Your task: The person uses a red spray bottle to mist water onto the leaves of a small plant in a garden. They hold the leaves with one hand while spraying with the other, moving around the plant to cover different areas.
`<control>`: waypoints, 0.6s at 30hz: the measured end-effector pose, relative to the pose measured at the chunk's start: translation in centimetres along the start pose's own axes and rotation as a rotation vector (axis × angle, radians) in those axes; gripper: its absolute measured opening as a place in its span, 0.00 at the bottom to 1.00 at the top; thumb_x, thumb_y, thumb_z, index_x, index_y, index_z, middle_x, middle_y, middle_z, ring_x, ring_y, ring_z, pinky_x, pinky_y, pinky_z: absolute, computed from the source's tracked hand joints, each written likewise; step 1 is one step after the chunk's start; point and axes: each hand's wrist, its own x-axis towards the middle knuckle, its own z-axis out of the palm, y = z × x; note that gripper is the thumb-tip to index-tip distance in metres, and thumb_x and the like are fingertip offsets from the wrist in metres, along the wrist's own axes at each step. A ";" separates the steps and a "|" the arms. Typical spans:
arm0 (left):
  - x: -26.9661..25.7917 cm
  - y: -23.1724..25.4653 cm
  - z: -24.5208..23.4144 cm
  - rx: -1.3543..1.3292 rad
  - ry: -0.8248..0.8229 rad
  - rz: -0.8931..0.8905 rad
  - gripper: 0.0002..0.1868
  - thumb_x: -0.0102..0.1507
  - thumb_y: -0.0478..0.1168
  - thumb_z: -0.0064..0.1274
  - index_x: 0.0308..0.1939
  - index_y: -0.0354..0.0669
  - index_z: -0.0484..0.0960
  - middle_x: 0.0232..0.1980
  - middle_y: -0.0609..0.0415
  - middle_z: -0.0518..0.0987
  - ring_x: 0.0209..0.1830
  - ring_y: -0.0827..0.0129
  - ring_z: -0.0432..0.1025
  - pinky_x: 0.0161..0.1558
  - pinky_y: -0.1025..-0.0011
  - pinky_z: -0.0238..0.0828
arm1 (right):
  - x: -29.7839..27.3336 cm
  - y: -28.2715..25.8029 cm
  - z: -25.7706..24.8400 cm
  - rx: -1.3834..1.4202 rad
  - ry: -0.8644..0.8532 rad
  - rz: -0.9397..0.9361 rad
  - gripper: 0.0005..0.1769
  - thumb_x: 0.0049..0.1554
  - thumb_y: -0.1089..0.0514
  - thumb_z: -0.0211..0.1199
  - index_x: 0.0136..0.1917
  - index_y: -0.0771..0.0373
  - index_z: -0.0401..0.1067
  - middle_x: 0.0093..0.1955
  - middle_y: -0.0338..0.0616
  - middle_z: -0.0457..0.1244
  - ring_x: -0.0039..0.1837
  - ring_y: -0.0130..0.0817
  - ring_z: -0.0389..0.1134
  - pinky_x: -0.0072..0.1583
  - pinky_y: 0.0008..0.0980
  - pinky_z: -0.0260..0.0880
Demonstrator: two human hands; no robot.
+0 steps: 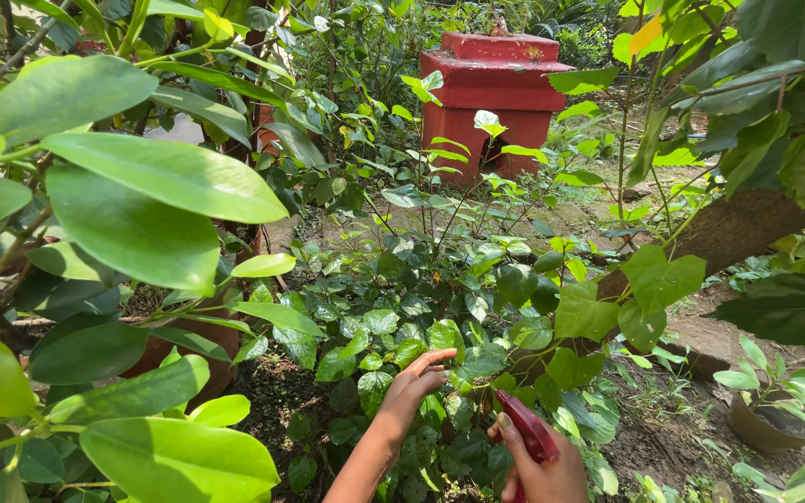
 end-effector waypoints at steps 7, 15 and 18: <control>-0.6 0.7 0.7 0.037 0.004 -0.059 0.30 0.58 0.52 0.47 0.64 0.56 0.79 0.68 0.59 0.76 0.70 0.71 0.65 0.71 0.70 0.49 | -0.7 -0.1 -0.5 0.002 -0.045 -0.056 0.21 0.57 0.42 0.64 0.55 0.56 0.80 0.29 0.49 0.73 0.21 0.33 0.70 0.27 0.33 0.68; -1.8 1.7 0.7 -0.049 -0.007 -0.084 0.33 0.58 0.52 0.49 0.70 0.59 0.74 0.60 0.57 0.77 0.60 0.72 0.68 0.67 0.70 0.55 | -0.7 -0.5 -0.6 -0.060 -0.018 0.010 0.22 0.58 0.41 0.61 0.47 0.61 0.81 0.31 0.48 0.74 0.21 0.34 0.71 0.28 0.34 0.69; -2.1 1.7 0.6 -0.058 0.001 -0.096 0.34 0.58 0.51 0.50 0.72 0.60 0.73 0.58 0.53 0.77 0.59 0.70 0.68 0.67 0.69 0.56 | -0.8 -0.5 -0.6 -0.062 -0.021 0.011 0.23 0.60 0.39 0.62 0.48 0.61 0.81 0.33 0.47 0.73 0.21 0.34 0.70 0.28 0.34 0.68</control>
